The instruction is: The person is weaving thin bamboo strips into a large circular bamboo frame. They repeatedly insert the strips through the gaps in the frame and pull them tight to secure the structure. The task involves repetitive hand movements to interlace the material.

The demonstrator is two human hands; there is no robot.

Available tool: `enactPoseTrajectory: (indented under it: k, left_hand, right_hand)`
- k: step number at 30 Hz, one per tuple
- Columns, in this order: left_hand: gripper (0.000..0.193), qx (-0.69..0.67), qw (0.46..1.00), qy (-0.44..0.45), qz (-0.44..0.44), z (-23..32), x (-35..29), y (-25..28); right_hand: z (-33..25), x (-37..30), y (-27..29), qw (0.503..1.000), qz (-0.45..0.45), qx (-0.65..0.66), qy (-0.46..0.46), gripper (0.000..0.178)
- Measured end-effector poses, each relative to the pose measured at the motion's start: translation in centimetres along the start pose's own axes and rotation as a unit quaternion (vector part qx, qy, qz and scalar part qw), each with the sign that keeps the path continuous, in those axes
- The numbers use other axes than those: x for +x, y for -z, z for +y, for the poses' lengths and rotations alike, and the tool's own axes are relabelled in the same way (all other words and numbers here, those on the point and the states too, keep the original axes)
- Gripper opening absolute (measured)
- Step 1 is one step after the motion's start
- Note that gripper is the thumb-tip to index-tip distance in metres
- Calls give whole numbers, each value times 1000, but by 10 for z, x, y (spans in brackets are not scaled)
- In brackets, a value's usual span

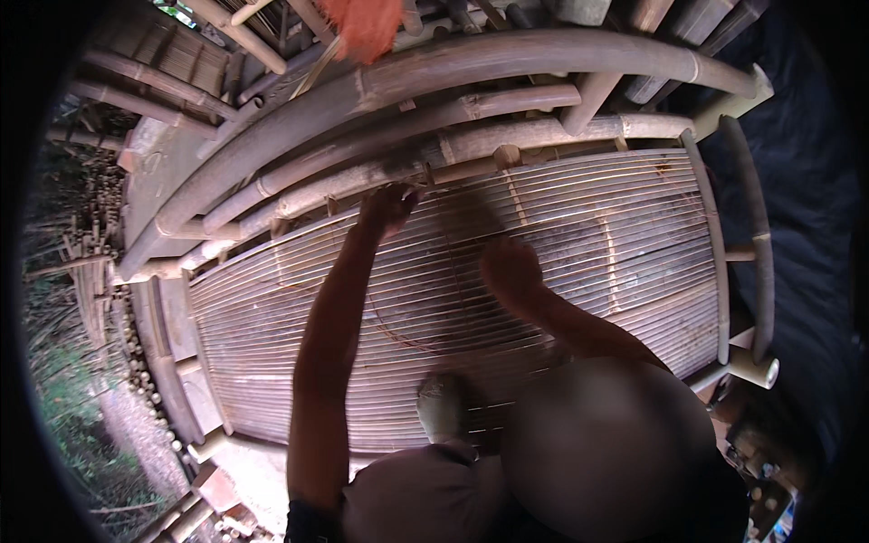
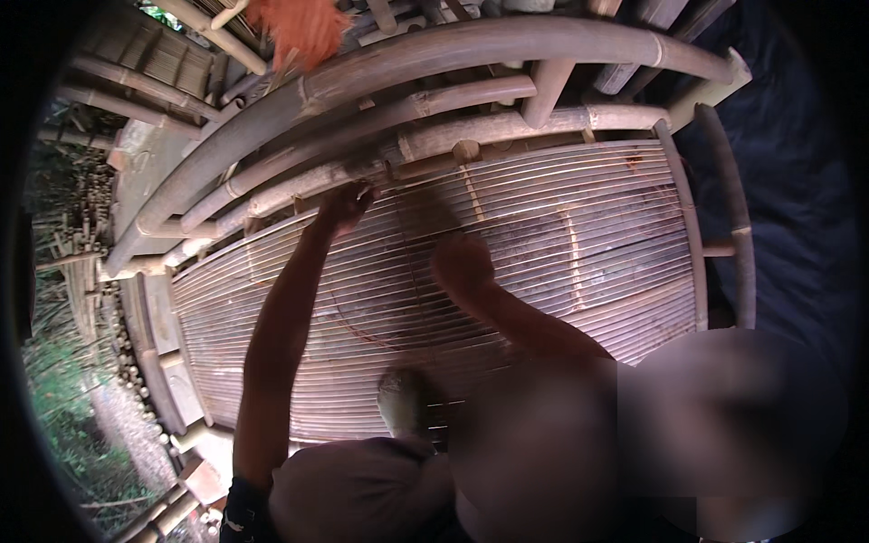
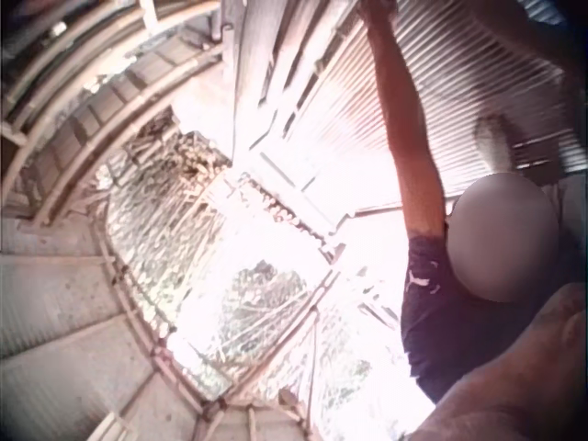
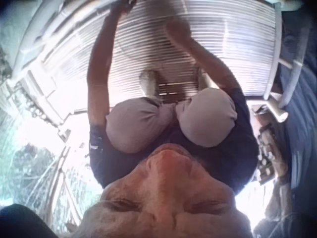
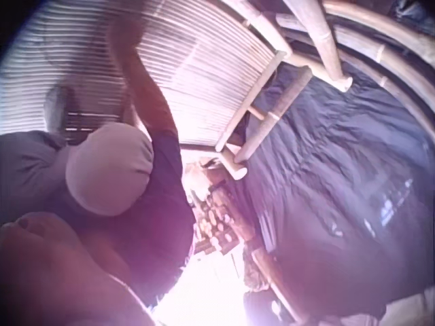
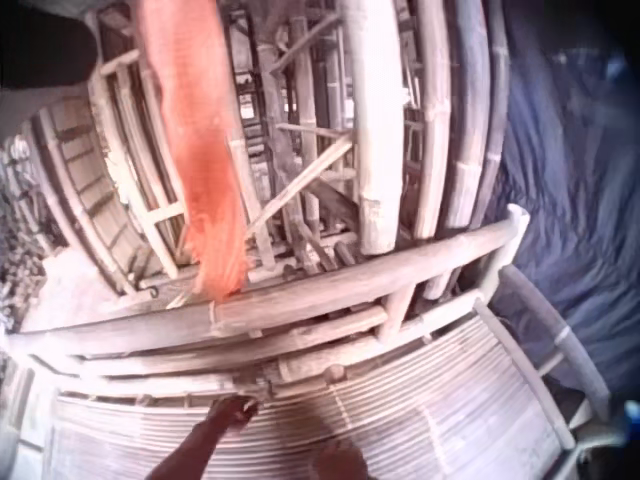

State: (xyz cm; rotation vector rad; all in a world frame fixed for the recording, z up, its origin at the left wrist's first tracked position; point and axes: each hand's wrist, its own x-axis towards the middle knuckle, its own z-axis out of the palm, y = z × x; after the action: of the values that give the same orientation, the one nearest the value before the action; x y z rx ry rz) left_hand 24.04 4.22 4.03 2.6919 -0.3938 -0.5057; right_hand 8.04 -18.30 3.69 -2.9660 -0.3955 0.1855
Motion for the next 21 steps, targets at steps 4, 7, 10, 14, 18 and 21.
enactPoseTrajectory:
  k: [4, 7, 10, 14, 18, 21]
  left_hand:
    - [37, -121, 991, 31, -53, -16, 26, -21]
    - [45, -167, 979, 61, -101, -34, 53, -43]
    - [59, -161, 985, 48, -46, -80, 68, -70]
    - [65, -179, 981, 35, -74, -52, 66, -70]
    - [60, -153, 987, 19, -43, -57, 56, -51]
    - [55, -127, 992, 11, -12, -28, 36, -42]
  right_hand:
    - [33, -7, 21, 805, -152, 550, -164, 23]
    - [30, -15, 80, 733, -184, 585, -294, 24]
    - [36, -13, 107, 843, -190, 436, -253, 24]
    - [40, -20, 166, 930, -134, 277, -199, 20]
    - [-8, -2, 230, 929, -212, 232, -197, 21]
    - [-7, -14, 216, 986, -150, 37, -68, 17]
